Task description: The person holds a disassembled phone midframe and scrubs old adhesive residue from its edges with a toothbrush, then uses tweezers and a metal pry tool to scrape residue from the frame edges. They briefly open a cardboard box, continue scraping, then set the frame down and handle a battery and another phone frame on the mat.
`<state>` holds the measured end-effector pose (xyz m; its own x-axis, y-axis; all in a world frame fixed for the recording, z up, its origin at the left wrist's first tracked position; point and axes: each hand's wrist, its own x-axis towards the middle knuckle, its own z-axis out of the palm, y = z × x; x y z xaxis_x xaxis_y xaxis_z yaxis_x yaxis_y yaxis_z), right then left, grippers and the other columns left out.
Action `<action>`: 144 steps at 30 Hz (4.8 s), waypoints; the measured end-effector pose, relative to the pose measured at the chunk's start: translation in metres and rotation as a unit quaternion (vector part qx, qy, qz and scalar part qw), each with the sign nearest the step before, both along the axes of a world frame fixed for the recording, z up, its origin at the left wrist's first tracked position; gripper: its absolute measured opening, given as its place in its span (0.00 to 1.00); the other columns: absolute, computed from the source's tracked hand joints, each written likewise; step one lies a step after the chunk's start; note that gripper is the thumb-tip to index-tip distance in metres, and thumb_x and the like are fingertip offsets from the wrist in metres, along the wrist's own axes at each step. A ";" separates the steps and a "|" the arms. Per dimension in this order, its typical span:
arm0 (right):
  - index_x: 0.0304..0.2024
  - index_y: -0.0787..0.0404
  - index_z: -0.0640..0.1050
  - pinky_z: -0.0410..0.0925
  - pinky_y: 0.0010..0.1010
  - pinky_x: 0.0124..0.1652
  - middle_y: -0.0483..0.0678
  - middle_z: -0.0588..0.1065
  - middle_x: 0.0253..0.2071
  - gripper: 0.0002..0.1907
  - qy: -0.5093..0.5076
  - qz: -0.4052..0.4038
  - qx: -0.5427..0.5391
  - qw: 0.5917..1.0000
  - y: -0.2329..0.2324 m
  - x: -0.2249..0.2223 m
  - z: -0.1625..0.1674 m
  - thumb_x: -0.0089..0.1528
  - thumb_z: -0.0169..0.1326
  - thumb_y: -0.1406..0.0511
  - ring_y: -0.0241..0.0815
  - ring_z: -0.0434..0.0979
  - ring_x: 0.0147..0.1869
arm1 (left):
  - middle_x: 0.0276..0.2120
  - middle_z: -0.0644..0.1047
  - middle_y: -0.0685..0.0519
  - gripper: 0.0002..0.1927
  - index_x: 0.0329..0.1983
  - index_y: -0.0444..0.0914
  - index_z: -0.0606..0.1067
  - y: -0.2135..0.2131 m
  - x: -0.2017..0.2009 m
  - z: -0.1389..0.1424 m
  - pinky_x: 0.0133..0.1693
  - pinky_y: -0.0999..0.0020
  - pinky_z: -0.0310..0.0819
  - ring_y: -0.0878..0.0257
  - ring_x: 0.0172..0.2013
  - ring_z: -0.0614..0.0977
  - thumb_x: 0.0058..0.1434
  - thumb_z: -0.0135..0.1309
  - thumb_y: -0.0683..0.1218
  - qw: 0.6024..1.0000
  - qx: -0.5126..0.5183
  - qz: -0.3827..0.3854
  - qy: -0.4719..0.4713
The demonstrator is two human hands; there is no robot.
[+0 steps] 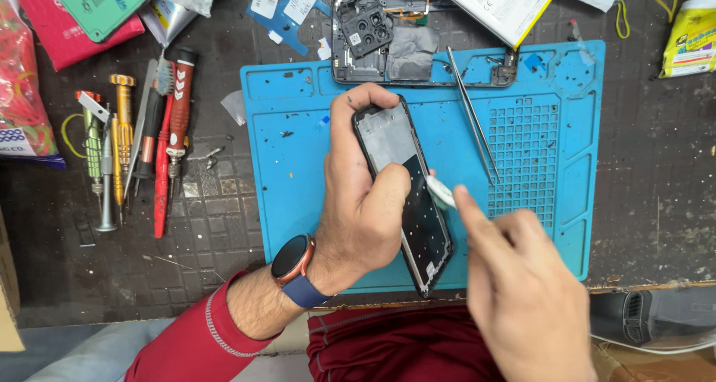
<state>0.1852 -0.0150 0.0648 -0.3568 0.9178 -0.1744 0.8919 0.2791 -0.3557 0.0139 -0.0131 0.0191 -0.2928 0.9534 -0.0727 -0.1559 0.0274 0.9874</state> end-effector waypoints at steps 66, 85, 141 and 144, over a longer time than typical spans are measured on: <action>0.46 0.69 0.68 0.82 0.29 0.38 0.52 0.77 0.35 0.07 0.395 0.003 -0.247 0.885 0.109 -0.005 -0.052 0.69 0.51 0.71 0.39 0.86 0.40 | 0.19 0.70 0.53 0.19 0.53 0.34 0.61 0.019 -0.018 0.012 0.23 0.63 0.64 0.64 0.19 0.73 0.59 0.47 0.39 0.975 -0.109 -0.108 0.161; 0.46 0.70 0.68 0.83 0.29 0.39 0.53 0.77 0.35 0.06 0.406 0.008 -0.233 0.884 0.106 -0.004 -0.053 0.70 0.50 0.72 0.40 0.86 0.41 | 0.18 0.71 0.51 0.16 0.51 0.34 0.63 0.019 -0.013 0.012 0.24 0.60 0.67 0.59 0.18 0.76 0.59 0.47 0.39 0.972 -0.106 -0.081 0.191; 0.46 0.70 0.67 0.82 0.29 0.37 0.52 0.77 0.35 0.06 0.417 0.004 -0.227 0.880 0.104 -0.005 -0.053 0.70 0.49 0.72 0.39 0.85 0.39 | 0.16 0.70 0.50 0.14 0.50 0.33 0.64 0.019 -0.011 0.014 0.24 0.56 0.67 0.55 0.17 0.76 0.61 0.46 0.40 0.964 -0.092 -0.071 0.239; 0.46 0.70 0.68 0.83 0.29 0.38 0.52 0.77 0.35 0.05 0.411 0.029 -0.221 0.884 0.105 -0.004 -0.052 0.70 0.49 0.72 0.39 0.85 0.40 | 0.15 0.69 0.49 0.14 0.49 0.33 0.64 0.019 -0.011 0.013 0.23 0.56 0.66 0.54 0.16 0.76 0.60 0.46 0.40 0.962 -0.100 -0.070 0.245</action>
